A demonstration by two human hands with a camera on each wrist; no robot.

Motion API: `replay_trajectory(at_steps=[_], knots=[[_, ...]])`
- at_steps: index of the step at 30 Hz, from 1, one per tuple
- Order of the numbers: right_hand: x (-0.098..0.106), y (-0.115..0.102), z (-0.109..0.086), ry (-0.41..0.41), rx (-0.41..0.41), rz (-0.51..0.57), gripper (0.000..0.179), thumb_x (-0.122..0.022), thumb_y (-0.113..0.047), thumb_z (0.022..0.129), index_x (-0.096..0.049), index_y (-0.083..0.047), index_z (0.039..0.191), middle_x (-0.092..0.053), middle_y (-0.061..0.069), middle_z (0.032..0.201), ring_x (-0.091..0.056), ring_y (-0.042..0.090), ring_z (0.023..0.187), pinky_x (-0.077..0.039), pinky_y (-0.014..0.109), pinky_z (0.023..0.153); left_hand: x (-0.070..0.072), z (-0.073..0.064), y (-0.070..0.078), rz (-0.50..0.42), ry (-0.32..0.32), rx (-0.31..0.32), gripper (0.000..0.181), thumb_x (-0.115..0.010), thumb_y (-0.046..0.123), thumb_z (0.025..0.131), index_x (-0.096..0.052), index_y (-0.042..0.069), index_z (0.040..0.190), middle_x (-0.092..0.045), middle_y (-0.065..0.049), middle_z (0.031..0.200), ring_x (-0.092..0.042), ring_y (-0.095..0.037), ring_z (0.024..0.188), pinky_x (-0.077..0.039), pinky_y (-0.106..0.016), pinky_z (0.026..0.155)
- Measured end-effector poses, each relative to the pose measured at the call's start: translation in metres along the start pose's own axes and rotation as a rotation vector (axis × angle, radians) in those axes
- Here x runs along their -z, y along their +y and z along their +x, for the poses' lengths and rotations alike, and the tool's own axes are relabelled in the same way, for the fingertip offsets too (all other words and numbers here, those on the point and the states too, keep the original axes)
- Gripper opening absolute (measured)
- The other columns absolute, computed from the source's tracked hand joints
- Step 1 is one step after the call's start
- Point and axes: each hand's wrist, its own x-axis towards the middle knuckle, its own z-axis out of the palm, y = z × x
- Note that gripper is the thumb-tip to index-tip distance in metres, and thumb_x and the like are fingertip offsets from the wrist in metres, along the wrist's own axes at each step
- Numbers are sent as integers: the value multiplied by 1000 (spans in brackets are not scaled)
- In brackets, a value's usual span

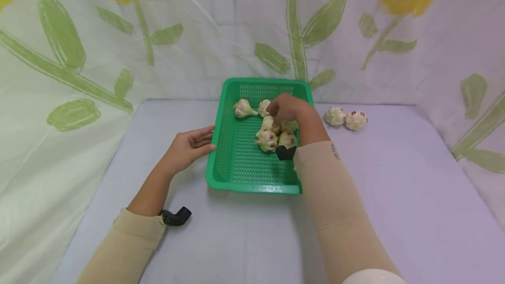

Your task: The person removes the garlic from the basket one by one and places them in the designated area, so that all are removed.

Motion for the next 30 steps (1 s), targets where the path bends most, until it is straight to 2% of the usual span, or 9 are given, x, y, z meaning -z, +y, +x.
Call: replay_trajectory(at_steps=[8,17,21,26,30], knots=[[-3,5,1,-4,2,38,59,-74,-6,85,-54,-7,141,-53,15,143,-48,36,131,-49,47,100,0,2,4,-12,-2,-2,62,-73,21,90,-48,8,146,-59,-12,138,-61,-23,123,-56,-27,93],[-8,7,8,-18,-1,18,59,-76,-4,83,-57,-8,138,-54,15,142,-47,36,132,-49,49,100,-1,1,1,-9,7,0,63,-74,22,90,-48,9,145,-59,-12,138,-62,-23,122,-56,-27,93],[-10,6,10,-14,-21,32,59,-76,-7,82,-57,-10,138,-55,12,141,-48,33,131,-49,48,102,-1,1,1,-14,6,6,63,-74,23,90,-48,9,145,-59,-12,138,-61,-23,123,-56,-27,93],[-13,5,13,-3,-4,-2,58,-77,-15,84,-57,-8,138,-56,14,139,-51,32,128,-48,47,103,-1,1,1,-8,8,4,63,-74,24,89,-48,9,145,-60,-13,137,-62,-23,123,-56,-27,93],[-15,4,16,-5,13,-19,47,-76,-21,86,-64,-10,130,-64,13,127,-56,30,119,-50,45,98,-1,1,0,-2,8,2,63,-74,24,89,-48,9,145,-60,-12,137,-62,-23,123,-56,-27,93]])
